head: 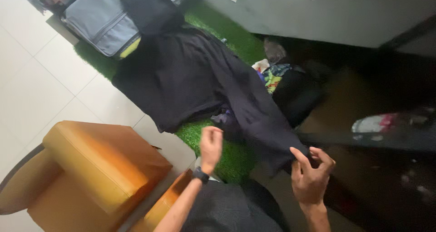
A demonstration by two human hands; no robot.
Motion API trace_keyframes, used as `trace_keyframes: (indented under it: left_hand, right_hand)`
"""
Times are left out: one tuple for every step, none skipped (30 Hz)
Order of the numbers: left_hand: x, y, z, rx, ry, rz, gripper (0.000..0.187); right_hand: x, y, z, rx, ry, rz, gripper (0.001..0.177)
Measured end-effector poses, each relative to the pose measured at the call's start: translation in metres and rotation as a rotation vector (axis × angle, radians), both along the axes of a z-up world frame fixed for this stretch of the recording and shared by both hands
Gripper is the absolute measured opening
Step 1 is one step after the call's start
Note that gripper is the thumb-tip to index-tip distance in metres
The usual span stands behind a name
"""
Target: The person folds a black shirt on a green surface and places it into a suitcase.
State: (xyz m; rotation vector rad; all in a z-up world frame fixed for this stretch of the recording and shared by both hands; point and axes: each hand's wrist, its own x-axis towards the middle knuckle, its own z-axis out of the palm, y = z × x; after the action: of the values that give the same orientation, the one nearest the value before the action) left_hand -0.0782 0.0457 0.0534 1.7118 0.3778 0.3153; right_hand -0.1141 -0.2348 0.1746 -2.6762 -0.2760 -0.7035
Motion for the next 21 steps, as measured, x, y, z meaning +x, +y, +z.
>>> trace_keyframes:
  left_hand:
    - [0.013,0.023,-0.028,0.079,0.012,0.146,0.019]
    - [0.017,0.045,-0.052,0.161,0.029,0.294,0.024]
    - [0.017,0.068,-0.072,0.401,0.049,0.25,0.031]
    - [0.017,0.092,-0.086,0.643,0.07,0.203,0.039]
    - [0.015,0.11,-0.097,0.884,0.093,0.149,0.046]
    - [0.012,0.121,-0.104,0.933,0.109,0.095,0.046]
    - [0.008,0.132,-0.108,0.981,0.126,0.041,0.047]
    - [0.009,0.14,-0.11,1.029,0.137,-0.013,0.047]
    - [0.012,0.146,-0.113,1.085,0.142,-0.016,0.045]
    - [0.015,0.147,-0.114,1.139,0.151,-0.023,0.042]
    - [0.018,0.148,-0.114,1.193,0.16,-0.031,0.04]
    - [0.022,0.15,-0.114,1.257,0.165,-0.038,0.038]
    - [0.025,0.152,-0.113,1.32,0.171,-0.046,0.036]
    - [0.029,0.153,-0.113,1.381,0.176,-0.053,0.034]
    - [0.033,0.153,-0.112,1.376,0.183,-0.069,0.029]
    - [0.036,0.154,-0.112,1.37,0.191,-0.085,0.023]
    - [0.039,0.154,-0.111,1.364,0.198,-0.101,0.018]
    - [0.041,0.155,-0.11,1.333,0.15,-0.089,0.017]
    - [0.042,0.155,-0.11,1.302,0.102,-0.078,0.015]
    - [0.044,0.155,-0.11,1.269,0.052,-0.066,0.013]
    - [0.043,0.155,-0.109,1.259,0.03,-0.065,0.014]
  right_hand:
    - [0.001,0.003,0.0,0.005,-0.007,0.005,0.035]
    - [0.001,0.004,0.0,0.012,-0.009,0.012,0.036]
    - [0.003,0.005,-0.002,0.019,-0.012,0.02,0.036]
    - [0.005,0.008,-0.006,0.053,-0.032,0.033,0.035]
    - [0.008,0.012,-0.01,0.088,-0.051,0.046,0.034]
    - [0.013,0.015,-0.013,0.121,-0.071,0.061,0.032]
    - [0.016,0.016,-0.015,0.086,-0.074,0.064,0.032]
    - [0.02,0.016,-0.016,0.052,-0.082,0.066,0.031]
    - [0.024,0.019,-0.018,0.017,-0.091,0.068,0.03]
    - [0.025,0.024,-0.018,0.04,-0.101,0.068,0.03]
    - [0.027,0.025,-0.016,0.064,-0.111,0.068,0.031]
    - [0.029,0.027,-0.015,0.09,-0.126,0.066,0.031]
    - [0.029,0.028,-0.014,0.052,-0.111,0.055,0.03]
    - [0.029,0.026,-0.013,0.011,-0.097,0.045,0.029]
    - [0.029,0.024,-0.012,-0.029,-0.083,0.034,0.029]
    - [0.03,0.023,-0.013,-0.009,-0.088,0.043,0.027]
    - [0.031,0.021,-0.015,0.011,-0.094,0.051,0.026]
    - [0.031,0.019,-0.018,0.03,-0.095,0.055,0.026]
    - [0.031,0.017,-0.02,0.049,-0.096,0.058,0.026]
    - [0.031,0.015,-0.021,0.067,-0.094,0.056,0.027]
    - [0.032,0.013,-0.022,0.085,-0.093,0.055,0.029]
